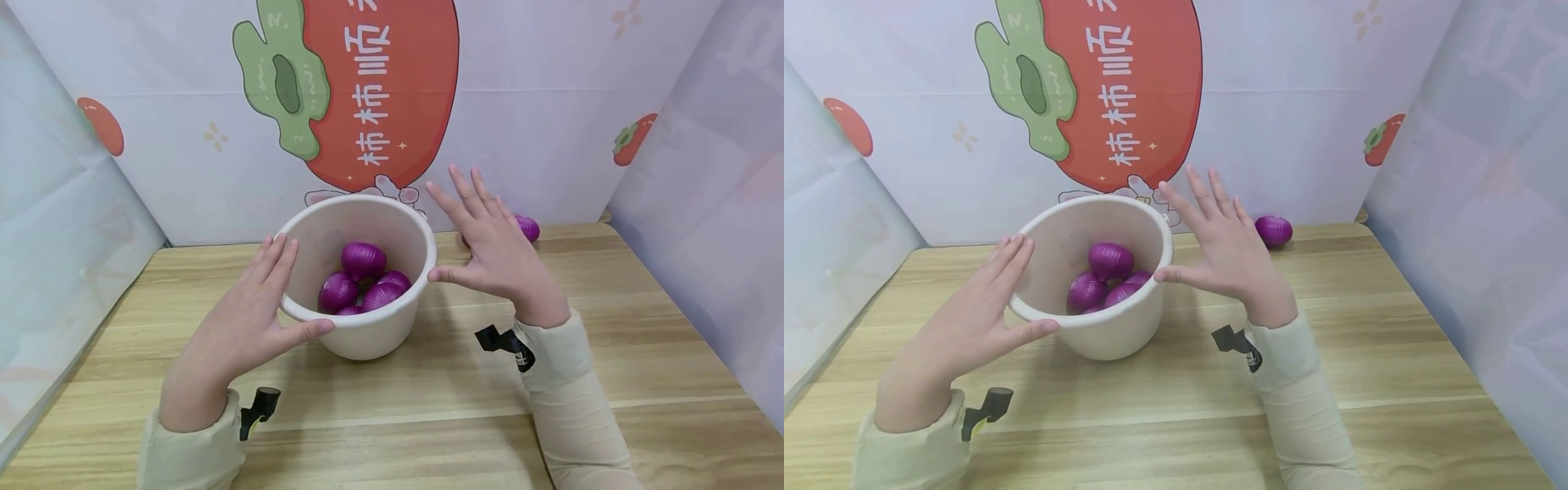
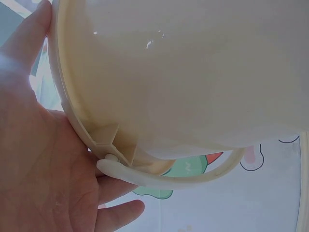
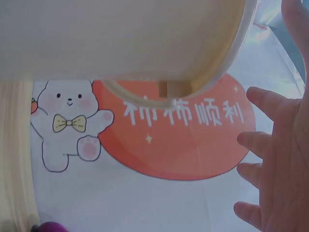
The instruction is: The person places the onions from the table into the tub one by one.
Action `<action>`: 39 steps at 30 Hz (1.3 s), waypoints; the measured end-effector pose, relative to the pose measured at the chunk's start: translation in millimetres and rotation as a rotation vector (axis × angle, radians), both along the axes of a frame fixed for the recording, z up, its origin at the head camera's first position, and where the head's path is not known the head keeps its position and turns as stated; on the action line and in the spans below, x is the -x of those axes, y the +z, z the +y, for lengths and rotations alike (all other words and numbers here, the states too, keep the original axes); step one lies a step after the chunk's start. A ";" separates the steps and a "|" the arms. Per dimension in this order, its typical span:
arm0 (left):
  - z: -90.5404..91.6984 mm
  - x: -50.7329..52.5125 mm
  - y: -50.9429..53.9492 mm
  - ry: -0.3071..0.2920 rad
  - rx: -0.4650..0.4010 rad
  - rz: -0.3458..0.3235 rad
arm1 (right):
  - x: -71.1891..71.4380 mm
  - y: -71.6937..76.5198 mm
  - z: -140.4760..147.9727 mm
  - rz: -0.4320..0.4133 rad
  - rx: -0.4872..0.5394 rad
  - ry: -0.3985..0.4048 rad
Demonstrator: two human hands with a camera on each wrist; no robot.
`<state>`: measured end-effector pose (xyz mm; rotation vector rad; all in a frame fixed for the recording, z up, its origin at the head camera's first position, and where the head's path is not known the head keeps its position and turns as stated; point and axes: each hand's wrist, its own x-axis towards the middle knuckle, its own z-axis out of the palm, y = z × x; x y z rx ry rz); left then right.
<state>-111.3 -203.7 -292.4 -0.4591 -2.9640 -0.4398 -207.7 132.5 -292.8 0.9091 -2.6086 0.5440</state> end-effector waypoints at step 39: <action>0.1 -0.8 -0.5 -0.003 -0.001 0.008 | 57.3 -46.8 54.2 -0.322 0.092 -0.144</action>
